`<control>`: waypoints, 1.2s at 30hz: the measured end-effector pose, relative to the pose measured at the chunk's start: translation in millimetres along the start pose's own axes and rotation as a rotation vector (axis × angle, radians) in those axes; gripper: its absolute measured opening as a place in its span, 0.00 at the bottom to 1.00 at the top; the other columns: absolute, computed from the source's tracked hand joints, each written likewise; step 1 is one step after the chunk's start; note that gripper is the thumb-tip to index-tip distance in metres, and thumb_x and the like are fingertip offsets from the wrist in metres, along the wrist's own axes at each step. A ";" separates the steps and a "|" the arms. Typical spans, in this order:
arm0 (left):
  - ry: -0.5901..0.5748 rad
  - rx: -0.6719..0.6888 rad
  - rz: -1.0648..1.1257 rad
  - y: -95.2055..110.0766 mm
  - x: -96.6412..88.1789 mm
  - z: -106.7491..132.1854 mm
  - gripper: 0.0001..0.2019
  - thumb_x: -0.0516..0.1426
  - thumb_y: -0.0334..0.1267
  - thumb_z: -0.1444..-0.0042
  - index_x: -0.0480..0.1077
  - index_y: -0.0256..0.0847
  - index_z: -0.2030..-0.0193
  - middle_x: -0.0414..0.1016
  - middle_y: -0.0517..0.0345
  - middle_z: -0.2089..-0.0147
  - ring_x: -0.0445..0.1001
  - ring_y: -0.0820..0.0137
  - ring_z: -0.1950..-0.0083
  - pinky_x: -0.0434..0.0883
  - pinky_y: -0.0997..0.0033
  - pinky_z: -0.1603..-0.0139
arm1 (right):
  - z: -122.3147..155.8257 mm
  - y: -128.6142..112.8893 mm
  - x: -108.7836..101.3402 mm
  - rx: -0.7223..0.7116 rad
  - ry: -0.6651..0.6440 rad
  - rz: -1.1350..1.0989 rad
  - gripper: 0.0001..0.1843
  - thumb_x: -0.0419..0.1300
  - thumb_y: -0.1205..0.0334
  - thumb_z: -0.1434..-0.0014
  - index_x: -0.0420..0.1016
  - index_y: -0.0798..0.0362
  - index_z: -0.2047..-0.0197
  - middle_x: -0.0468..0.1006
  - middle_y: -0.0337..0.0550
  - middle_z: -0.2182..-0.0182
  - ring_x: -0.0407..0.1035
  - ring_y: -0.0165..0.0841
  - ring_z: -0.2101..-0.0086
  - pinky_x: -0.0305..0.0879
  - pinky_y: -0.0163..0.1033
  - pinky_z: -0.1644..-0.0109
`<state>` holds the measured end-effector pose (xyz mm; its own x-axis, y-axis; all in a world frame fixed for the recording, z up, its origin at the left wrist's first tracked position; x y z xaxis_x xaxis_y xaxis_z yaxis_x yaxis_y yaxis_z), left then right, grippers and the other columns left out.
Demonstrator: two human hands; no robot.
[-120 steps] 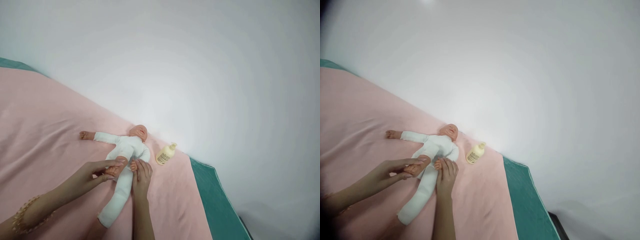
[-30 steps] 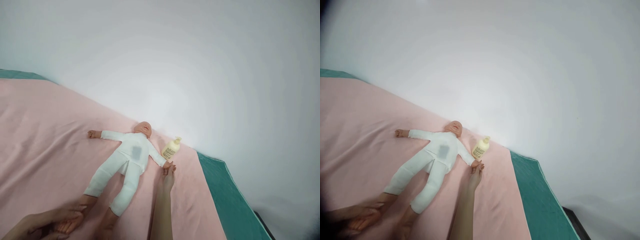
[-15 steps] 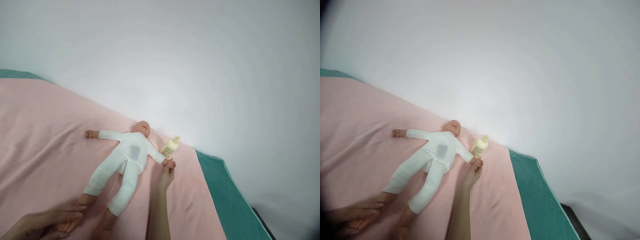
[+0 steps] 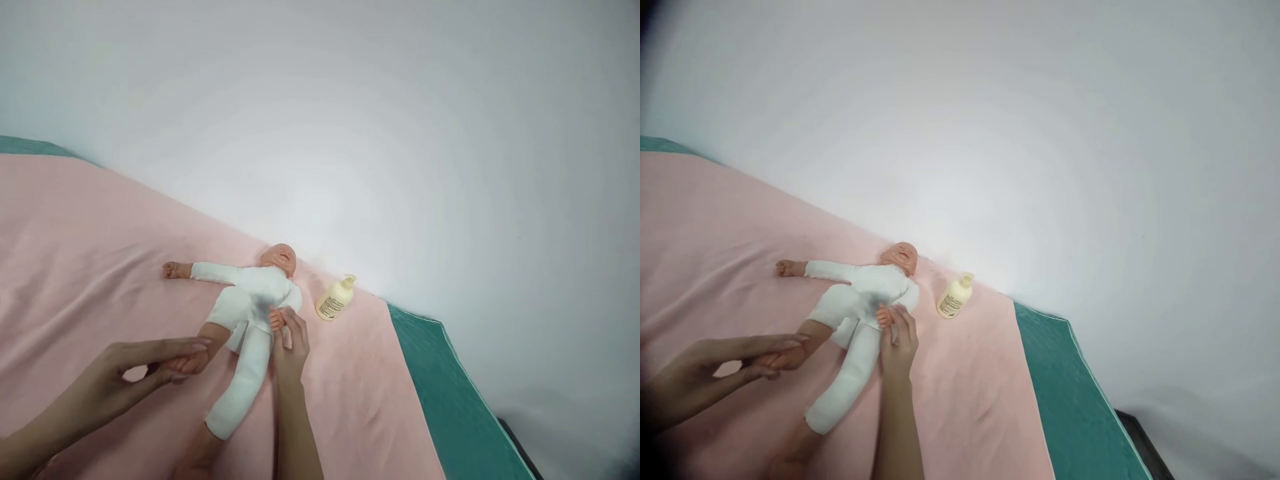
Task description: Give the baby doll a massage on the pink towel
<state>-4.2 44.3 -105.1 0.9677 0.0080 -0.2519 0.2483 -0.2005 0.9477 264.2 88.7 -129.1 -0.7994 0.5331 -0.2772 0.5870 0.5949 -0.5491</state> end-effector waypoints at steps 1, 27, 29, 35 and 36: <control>-0.022 0.005 0.025 -2.7 3.7 -8.0 0.17 0.62 0.56 0.49 0.83 0.52 0.59 0.82 0.62 0.53 0.80 0.57 0.51 0.78 0.68 0.53 | -0.1 -1.3 2.4 -0.048 -0.056 0.018 0.17 0.57 0.68 0.35 0.77 0.48 0.45 0.79 0.47 0.50 0.73 0.36 0.46 0.72 0.49 0.40; -0.212 0.082 0.046 -69.3 5.6 26.8 0.13 0.62 0.54 0.46 0.80 0.66 0.54 0.79 0.65 0.47 0.77 0.53 0.44 0.75 0.54 0.41 | -2.5 30.7 -29.2 0.622 0.444 -0.374 0.26 0.68 0.53 0.45 0.73 0.56 0.46 0.77 0.53 0.47 0.72 0.40 0.46 0.68 0.50 0.39; -0.215 0.092 0.045 -79.1 4.0 39.8 0.12 0.61 0.54 0.45 0.80 0.68 0.54 0.79 0.66 0.48 0.77 0.53 0.44 0.76 0.54 0.41 | -2.3 42.7 -40.2 0.709 0.534 -0.377 0.30 0.70 0.50 0.48 0.72 0.57 0.46 0.75 0.54 0.45 0.71 0.42 0.45 0.68 0.50 0.39; -0.231 0.137 0.061 -96.4 4.7 62.5 0.16 0.61 0.51 0.46 0.78 0.70 0.50 0.77 0.67 0.45 0.77 0.54 0.45 0.79 0.63 0.47 | 4.3 68.3 -55.1 0.759 0.618 -0.391 0.36 0.64 0.39 0.47 0.70 0.59 0.46 0.72 0.56 0.43 0.70 0.41 0.45 0.73 0.46 0.46; -0.233 0.166 0.052 -95.4 6.6 66.1 0.16 0.61 0.50 0.46 0.77 0.71 0.49 0.78 0.67 0.46 0.78 0.55 0.46 0.79 0.66 0.48 | 6.2 69.4 -55.6 0.757 0.628 -0.384 0.35 0.63 0.39 0.46 0.70 0.59 0.46 0.72 0.56 0.44 0.70 0.40 0.45 0.73 0.45 0.46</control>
<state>-24.4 -1.3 -210.2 0.9384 -0.2278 -0.2599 0.1695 -0.3521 0.9205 348.5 96.6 -156.7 -0.5778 0.7331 0.3588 -0.0971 0.3748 -0.9220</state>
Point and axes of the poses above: each hand's wrist, its own z-axis away from the middle knuckle, its own x-axis out of the palm, y = z × x, the point moved 3 cm from there along -z, towards the middle knuckle
